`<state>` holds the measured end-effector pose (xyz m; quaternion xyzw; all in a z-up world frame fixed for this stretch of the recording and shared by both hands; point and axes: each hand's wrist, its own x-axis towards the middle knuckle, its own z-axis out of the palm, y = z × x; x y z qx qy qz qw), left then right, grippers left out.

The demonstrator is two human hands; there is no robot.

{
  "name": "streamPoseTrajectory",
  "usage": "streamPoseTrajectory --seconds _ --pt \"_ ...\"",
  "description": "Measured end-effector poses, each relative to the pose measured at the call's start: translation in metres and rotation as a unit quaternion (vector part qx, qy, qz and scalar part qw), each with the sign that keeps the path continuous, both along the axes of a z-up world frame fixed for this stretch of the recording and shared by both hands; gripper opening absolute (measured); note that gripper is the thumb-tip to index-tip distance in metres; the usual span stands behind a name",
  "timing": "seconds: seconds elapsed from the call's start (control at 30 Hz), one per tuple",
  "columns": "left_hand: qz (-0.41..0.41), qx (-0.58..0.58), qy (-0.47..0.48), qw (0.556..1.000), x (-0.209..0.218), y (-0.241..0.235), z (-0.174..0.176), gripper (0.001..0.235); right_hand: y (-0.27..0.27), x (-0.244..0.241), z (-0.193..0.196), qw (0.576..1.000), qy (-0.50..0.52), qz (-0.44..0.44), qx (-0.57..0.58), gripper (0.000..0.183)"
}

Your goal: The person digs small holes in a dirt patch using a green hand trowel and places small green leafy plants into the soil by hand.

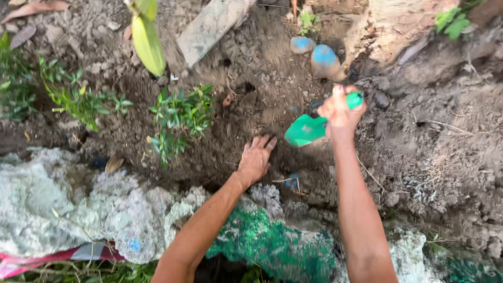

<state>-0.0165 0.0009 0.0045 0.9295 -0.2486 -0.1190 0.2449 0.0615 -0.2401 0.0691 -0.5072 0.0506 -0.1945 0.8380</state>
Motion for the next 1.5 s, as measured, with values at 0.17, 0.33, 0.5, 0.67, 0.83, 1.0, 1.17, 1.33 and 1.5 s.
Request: streamPoseTrajectory --seconds 0.17,0.33,0.5,0.67,0.83,1.0,1.17,1.33,1.5 --pt "-0.037 0.042 0.007 0.998 -0.013 0.000 -0.006 0.090 -0.024 0.023 -0.002 0.996 0.073 -0.015 0.050 0.033" --pt "-0.059 0.062 -0.008 0.996 -0.013 0.002 -0.011 0.063 -0.002 0.008 0.013 0.996 0.079 -0.012 0.027 0.032" --pt "-0.129 0.096 0.010 0.987 -0.018 0.001 -0.013 0.027 0.049 -0.120 0.032 0.987 -0.027 0.151 -0.055 0.031" --pt "-0.049 0.058 -0.028 0.997 -0.014 0.006 -0.016 0.030 0.011 -0.125 0.089 0.978 -0.151 0.074 -0.126 0.014" --pt "-0.027 0.012 -0.049 0.998 -0.008 0.001 -0.009 0.055 0.045 -0.087 0.032 0.924 -0.071 -0.117 -0.358 0.026" --pt "-0.029 0.037 -0.081 0.996 0.005 -0.004 -0.011 0.067 0.044 -0.057 0.012 0.988 -0.122 0.004 -0.094 0.027" --pt "-0.019 0.023 -0.061 0.998 -0.002 -0.009 -0.029 0.073 0.017 -0.025 0.010 0.996 -0.036 0.084 -0.019 0.026" --pt "-0.027 0.043 -0.019 0.999 -0.001 -0.008 -0.017 0.084 -0.003 0.017 0.011 0.998 0.052 0.014 0.027 0.022" --pt "-0.058 0.092 0.041 0.993 0.002 -0.014 -0.002 0.088 -0.018 0.040 -0.004 0.997 0.072 0.016 0.023 0.027"
